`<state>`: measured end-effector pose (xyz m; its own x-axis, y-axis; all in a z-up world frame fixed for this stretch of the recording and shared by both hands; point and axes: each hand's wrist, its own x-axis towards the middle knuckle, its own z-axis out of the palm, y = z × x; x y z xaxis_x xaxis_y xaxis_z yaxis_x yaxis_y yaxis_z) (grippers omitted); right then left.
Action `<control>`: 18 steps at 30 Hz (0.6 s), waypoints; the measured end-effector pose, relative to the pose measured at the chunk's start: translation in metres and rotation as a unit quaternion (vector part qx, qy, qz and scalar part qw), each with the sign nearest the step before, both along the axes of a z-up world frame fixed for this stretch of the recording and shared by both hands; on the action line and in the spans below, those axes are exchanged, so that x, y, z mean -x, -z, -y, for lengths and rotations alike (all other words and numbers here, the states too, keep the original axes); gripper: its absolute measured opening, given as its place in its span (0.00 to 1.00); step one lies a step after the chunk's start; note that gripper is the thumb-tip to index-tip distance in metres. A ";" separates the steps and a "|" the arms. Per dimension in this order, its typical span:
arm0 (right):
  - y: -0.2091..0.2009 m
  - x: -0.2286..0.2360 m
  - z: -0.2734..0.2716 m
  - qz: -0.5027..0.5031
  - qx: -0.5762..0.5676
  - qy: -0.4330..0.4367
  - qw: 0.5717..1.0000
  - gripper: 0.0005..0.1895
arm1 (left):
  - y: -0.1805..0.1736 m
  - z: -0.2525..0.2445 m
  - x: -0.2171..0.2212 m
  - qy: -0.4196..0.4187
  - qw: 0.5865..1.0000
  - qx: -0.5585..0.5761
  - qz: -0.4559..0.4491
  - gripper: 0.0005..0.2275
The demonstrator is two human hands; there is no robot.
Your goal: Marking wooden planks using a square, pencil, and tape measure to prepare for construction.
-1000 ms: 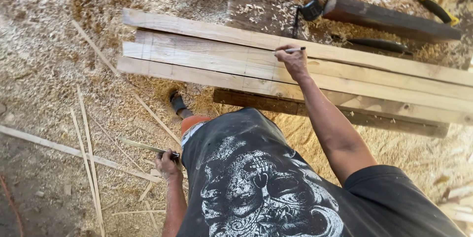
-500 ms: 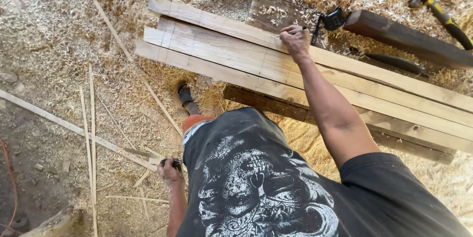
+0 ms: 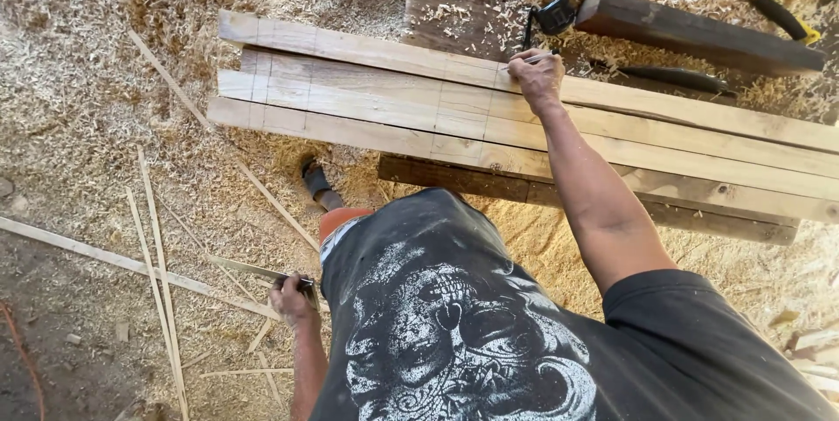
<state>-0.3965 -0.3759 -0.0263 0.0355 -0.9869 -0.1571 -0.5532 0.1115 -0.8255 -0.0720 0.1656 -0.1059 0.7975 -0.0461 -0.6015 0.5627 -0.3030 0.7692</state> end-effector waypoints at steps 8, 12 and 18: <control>-0.002 -0.006 -0.016 0.112 -0.017 0.006 0.994 0.12 | -0.077 0.078 -0.006 0.065 0.992 0.081 0.077 0.20; 0.033 -0.032 -0.051 0.212 -0.060 -0.055 0.974 0.18 | -0.110 0.134 -0.008 0.104 0.967 0.223 0.064 0.19; -0.006 -0.106 -0.148 0.026 -0.244 -0.292 0.924 0.18 | -0.144 0.214 0.016 0.204 0.948 0.238 0.051 0.17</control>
<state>-0.2906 -0.2281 -0.0206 0.5596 -0.6093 -0.5618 -0.5984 0.1719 -0.7825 -0.0875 -0.0484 0.0386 0.7076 -0.6099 -0.3568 0.3891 -0.0852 0.9172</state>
